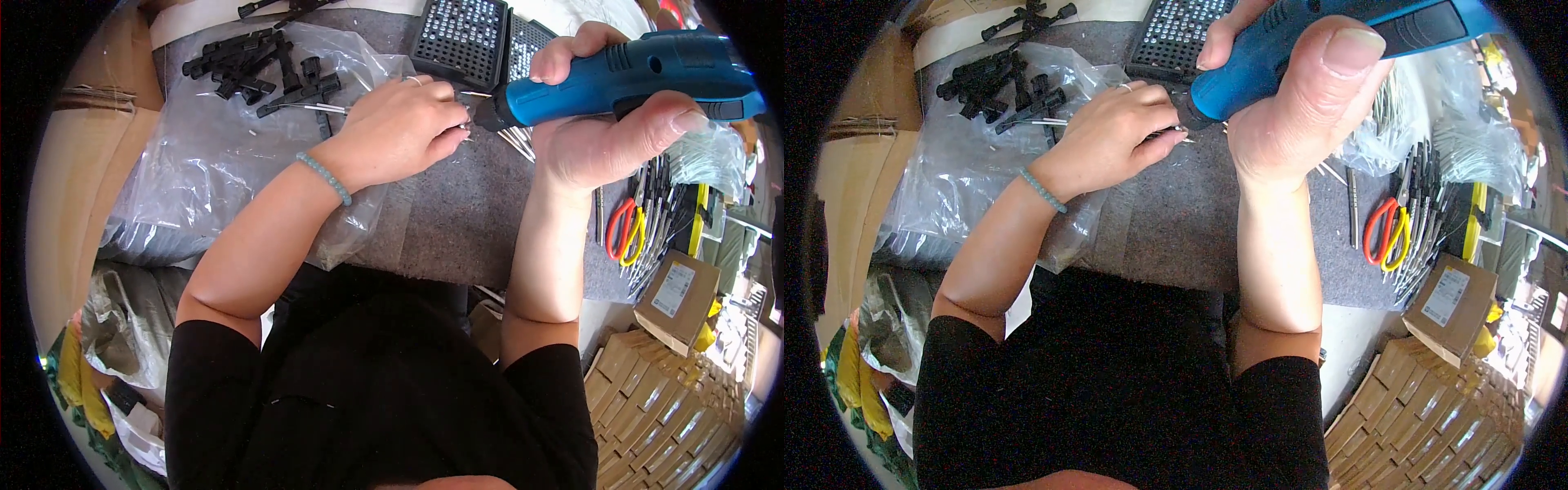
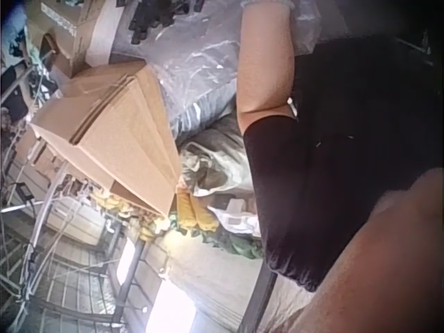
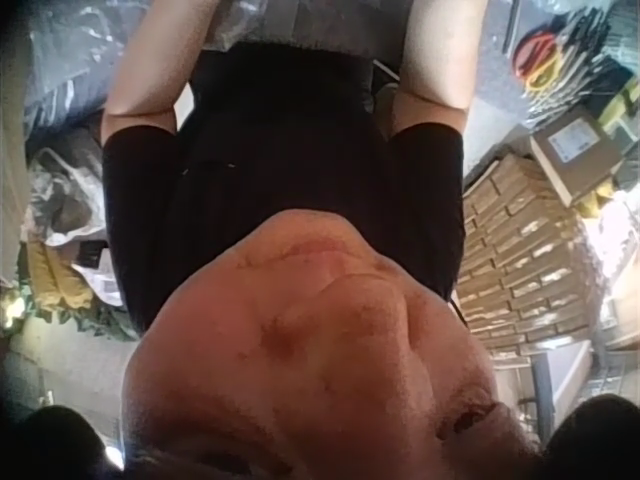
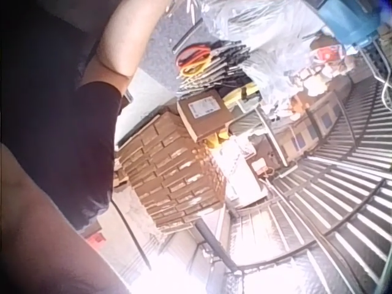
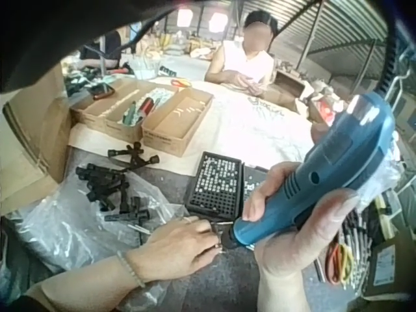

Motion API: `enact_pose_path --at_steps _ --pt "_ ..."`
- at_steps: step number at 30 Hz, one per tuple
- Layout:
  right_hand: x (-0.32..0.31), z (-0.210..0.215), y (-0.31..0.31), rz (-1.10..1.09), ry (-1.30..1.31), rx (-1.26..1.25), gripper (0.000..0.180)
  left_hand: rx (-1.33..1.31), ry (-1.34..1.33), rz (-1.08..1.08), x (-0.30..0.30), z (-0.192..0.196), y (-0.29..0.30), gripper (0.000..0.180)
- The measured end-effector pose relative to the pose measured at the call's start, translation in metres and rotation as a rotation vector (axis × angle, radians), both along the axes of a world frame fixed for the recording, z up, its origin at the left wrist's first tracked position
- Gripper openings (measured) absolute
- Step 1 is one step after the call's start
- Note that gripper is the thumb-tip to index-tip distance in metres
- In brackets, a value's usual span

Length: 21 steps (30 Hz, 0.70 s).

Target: The recorder is assembling small metal pins or components into a longer metal rod and using an electric screwdriver to secure them.

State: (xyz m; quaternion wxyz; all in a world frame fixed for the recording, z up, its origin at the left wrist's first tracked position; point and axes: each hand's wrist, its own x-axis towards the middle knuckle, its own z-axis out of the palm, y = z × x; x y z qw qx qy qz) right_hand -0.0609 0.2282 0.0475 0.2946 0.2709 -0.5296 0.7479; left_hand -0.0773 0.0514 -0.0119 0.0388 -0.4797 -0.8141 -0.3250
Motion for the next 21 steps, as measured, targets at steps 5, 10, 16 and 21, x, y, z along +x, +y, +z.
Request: enact_pose_path --at_steps 5,10,16,21 --pt "-0.003 -0.005 0.005 -0.023 -0.013 0.055 0.073 -0.001 -0.001 -0.005 0.000 0.000 0.000 0.015" --pt "-0.002 -0.004 0.001 0.010 -0.008 0.024 0.073 -0.012 0.000 0.007 0.000 -0.001 0.000 0.015" --pt "-0.001 -0.001 -0.009 -0.003 -0.016 0.018 0.075 -0.031 0.008 -0.003 -0.001 0.001 0.000 0.016" --pt "-0.001 0.000 -0.013 -0.120 -0.071 0.029 0.077 -0.021 0.014 -0.006 -0.001 -0.001 0.001 0.015"
